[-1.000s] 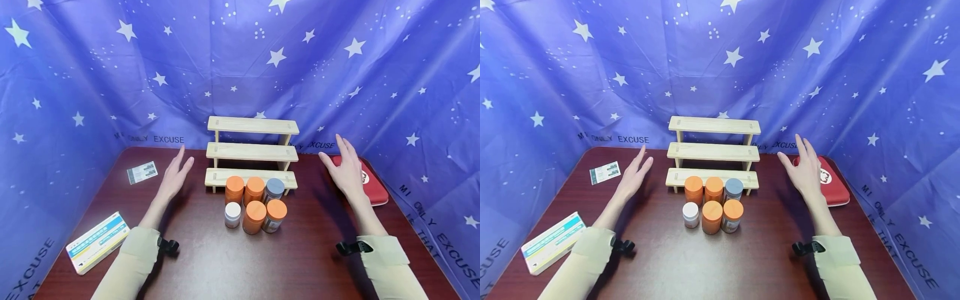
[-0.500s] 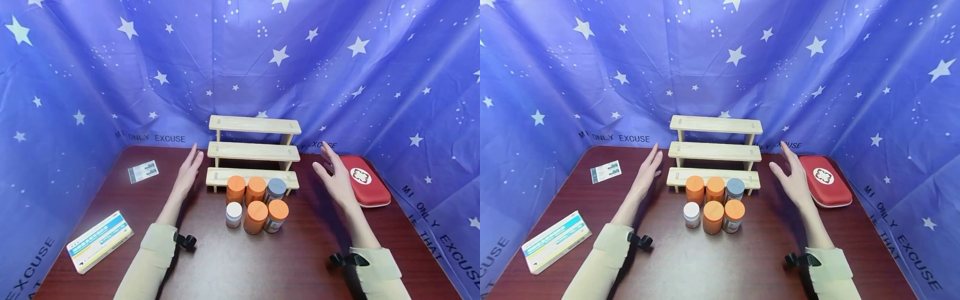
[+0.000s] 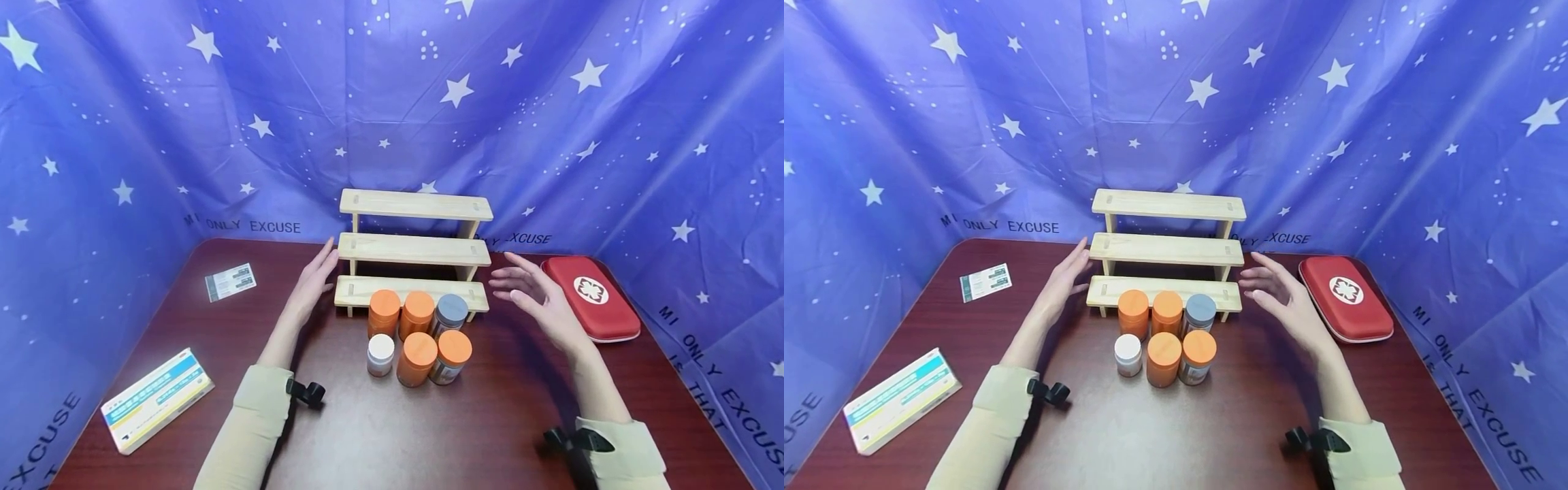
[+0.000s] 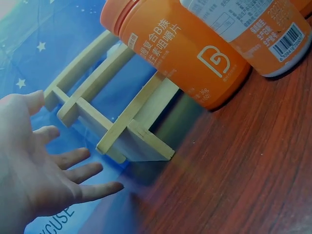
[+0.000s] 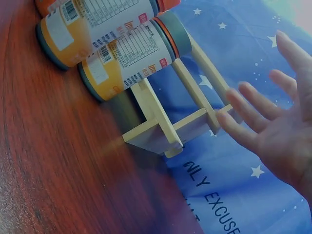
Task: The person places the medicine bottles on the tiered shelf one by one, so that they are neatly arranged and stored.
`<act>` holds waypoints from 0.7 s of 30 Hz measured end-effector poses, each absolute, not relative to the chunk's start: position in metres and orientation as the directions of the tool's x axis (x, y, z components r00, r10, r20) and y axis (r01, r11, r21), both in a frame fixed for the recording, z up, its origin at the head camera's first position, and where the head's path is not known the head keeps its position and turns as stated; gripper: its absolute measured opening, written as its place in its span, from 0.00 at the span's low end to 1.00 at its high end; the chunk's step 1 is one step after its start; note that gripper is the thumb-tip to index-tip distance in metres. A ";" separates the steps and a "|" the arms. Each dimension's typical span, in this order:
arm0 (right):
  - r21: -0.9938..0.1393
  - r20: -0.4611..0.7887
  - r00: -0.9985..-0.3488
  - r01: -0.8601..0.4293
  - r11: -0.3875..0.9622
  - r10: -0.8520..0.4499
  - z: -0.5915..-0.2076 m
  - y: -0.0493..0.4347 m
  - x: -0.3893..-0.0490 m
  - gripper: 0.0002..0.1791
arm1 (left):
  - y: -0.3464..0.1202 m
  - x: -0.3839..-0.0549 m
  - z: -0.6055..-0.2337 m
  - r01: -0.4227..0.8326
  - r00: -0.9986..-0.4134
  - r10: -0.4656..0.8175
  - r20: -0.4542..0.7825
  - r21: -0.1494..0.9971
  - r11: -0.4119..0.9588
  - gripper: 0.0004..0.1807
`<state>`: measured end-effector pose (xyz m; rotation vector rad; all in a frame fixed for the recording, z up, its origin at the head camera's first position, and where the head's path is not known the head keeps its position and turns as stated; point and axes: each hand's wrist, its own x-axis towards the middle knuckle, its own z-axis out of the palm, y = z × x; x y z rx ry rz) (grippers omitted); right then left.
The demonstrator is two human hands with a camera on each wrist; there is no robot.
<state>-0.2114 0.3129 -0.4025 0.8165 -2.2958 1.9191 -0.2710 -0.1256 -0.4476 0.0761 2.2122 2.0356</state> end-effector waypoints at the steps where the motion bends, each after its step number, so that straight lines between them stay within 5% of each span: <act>1: -0.910 0.346 -0.854 -0.406 0.083 -0.389 -0.403 0.313 -0.210 0.35 | -0.125 -0.271 -0.448 -0.058 -0.989 0.134 -0.069 0.994 0.088 0.37; 10: -0.923 0.343 -0.722 -0.377 -0.074 -0.601 -0.406 0.311 -0.205 0.29 | -0.125 -0.275 -0.451 -0.015 -0.981 0.189 -0.029 0.997 0.073 0.35; 21: -0.941 0.250 -0.565 -0.334 -0.060 -0.787 -0.412 0.302 -0.206 0.34 | -0.128 -0.280 -0.453 0.048 -0.984 0.178 0.031 0.995 0.092 0.32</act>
